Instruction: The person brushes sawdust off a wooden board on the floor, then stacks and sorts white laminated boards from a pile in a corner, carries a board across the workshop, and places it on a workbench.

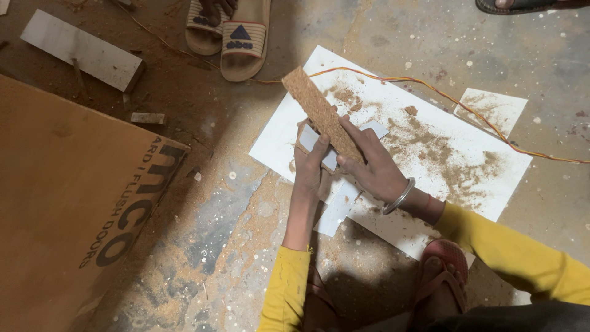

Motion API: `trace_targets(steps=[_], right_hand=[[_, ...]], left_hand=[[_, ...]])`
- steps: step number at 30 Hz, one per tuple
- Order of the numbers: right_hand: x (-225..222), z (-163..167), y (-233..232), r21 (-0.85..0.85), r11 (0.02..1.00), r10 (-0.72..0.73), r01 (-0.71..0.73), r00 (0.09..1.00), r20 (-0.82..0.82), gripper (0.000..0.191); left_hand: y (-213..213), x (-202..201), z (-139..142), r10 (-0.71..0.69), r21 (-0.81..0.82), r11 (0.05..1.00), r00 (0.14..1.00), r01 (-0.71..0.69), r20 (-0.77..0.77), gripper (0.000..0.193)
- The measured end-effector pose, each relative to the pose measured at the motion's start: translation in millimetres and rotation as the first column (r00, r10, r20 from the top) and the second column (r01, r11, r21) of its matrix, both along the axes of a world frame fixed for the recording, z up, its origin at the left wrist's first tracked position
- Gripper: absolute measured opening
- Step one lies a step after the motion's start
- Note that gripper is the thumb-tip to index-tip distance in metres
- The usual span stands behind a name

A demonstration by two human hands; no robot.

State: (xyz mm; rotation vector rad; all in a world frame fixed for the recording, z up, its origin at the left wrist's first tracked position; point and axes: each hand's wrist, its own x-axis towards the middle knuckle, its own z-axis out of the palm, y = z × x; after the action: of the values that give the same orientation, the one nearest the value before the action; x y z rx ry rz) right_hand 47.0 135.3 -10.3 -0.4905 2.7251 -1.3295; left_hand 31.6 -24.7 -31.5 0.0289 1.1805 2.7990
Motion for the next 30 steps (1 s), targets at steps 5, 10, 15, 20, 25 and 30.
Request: trace_targets(steps=[5, 10, 15, 20, 25, 30], right_hand=[[2, -1, -4, -0.022, 0.999, -0.039, 0.039, 0.999, -0.013, 0.072], [3, -1, -4, -0.052, 0.997, -0.061, 0.059, 0.998, -0.029, 0.059], [6, -1, -7, -0.083, 0.989, -0.13, 0.125, 0.99, -0.056, 0.046], [6, 5, -4, -0.132, 0.987, -0.111, 0.091, 0.981, -0.158, 0.04], [2, 11, 3, 0.036, 0.998, -0.048, 0.056, 0.981, -0.186, 0.031], [-5, 9, 5, 0.155, 0.987, 0.006, 0.037, 0.962, -0.272, 0.018]], left_hand=[[1, 0, -1, -0.027, 0.107, 0.994, 1.0, 0.027, 0.004, 0.077], [3, -2, -1, -0.036, 0.114, 0.993, 0.999, 0.034, 0.014, 0.073], [5, 0, 1, -0.029, 0.092, 0.995, 0.999, 0.026, 0.023, 0.072], [4, 2, 2, -0.018, 0.059, 0.998, 0.999, 0.015, 0.046, 0.077], [3, 1, 2, 0.012, 0.051, 0.999, 0.996, -0.017, 0.087, 0.078], [2, -4, 1, 0.004, 0.035, 0.999, 0.995, -0.007, 0.103, 0.076]])
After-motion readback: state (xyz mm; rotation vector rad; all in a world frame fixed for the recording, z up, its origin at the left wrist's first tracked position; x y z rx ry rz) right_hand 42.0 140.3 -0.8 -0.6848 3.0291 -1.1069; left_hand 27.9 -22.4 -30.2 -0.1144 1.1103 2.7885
